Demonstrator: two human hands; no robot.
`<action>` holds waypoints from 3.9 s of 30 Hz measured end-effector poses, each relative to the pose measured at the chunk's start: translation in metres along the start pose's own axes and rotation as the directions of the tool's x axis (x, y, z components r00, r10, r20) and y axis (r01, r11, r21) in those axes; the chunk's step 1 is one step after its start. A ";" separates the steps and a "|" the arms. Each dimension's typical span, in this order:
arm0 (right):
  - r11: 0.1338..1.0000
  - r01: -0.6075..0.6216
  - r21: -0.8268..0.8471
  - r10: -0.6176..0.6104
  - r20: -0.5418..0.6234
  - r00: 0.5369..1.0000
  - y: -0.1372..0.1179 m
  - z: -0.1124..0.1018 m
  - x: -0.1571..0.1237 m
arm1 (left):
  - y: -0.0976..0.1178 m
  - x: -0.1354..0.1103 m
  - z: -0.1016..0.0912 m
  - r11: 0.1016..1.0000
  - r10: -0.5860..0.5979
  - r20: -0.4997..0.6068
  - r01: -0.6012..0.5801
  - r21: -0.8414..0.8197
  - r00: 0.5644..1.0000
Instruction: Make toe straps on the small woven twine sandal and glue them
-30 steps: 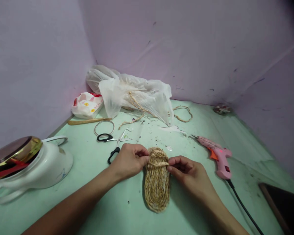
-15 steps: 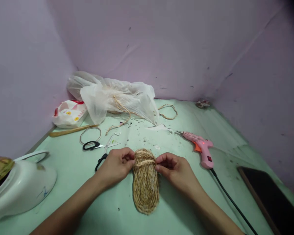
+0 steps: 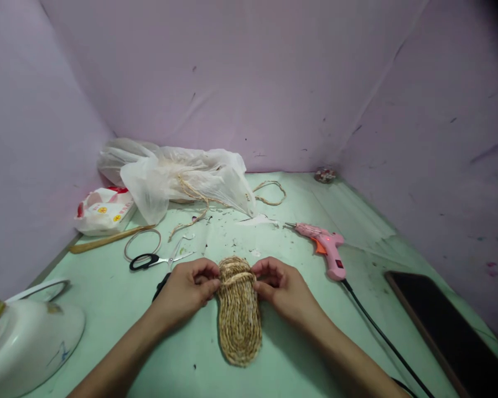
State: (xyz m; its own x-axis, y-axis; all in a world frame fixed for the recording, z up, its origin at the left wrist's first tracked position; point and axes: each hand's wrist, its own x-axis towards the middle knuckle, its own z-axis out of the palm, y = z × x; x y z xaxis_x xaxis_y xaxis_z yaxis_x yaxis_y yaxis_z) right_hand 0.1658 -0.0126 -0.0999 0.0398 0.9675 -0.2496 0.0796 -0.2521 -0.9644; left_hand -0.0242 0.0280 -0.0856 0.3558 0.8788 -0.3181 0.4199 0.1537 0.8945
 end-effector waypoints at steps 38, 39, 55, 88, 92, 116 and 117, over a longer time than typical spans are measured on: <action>0.981 0.075 0.177 -0.081 0.027 0.996 -0.013 0.003 -0.006 | 0.016 -0.007 -0.013 0.967 -0.020 0.267 0.087 -0.240 0.964; 0.981 0.081 0.175 -0.087 0.028 0.996 -0.012 0.003 -0.006 | 0.018 -0.009 -0.013 0.973 0.007 0.288 0.060 -0.224 0.958; 0.987 0.127 0.096 -0.132 0.041 0.990 -0.002 0.004 -0.003 | 0.013 -0.007 -0.005 0.986 0.070 0.239 -0.031 -0.162 0.969; 0.990 0.040 -0.138 -0.045 -0.037 0.998 0.004 -0.002 -0.003 | 0.012 -0.007 -0.001 0.977 -0.198 0.015 0.198 -0.072 0.980; 0.990 -0.037 0.133 0.029 0.065 0.997 -0.005 -0.001 -0.007 | 0.024 -0.012 -0.001 0.962 -0.193 -0.019 0.186 -0.199 0.981; 0.950 -0.041 0.310 0.027 0.046 0.999 -0.005 0.014 -0.014 | 0.013 -0.015 0.001 0.922 -0.101 0.195 0.165 -0.350 0.976; 0.948 -0.041 0.316 0.028 0.047 0.999 -0.005 0.014 -0.014 | 0.012 -0.014 0.003 0.932 -0.104 0.187 0.161 -0.325 0.977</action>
State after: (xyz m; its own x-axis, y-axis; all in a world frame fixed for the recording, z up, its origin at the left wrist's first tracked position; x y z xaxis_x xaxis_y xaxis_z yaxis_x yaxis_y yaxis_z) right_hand 0.1508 -0.0248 -0.0931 -0.0049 0.9600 -0.2800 -0.2408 -0.2729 -0.9314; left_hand -0.0218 0.0162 -0.0714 0.4597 0.7582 -0.4624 0.1778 0.4316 0.8844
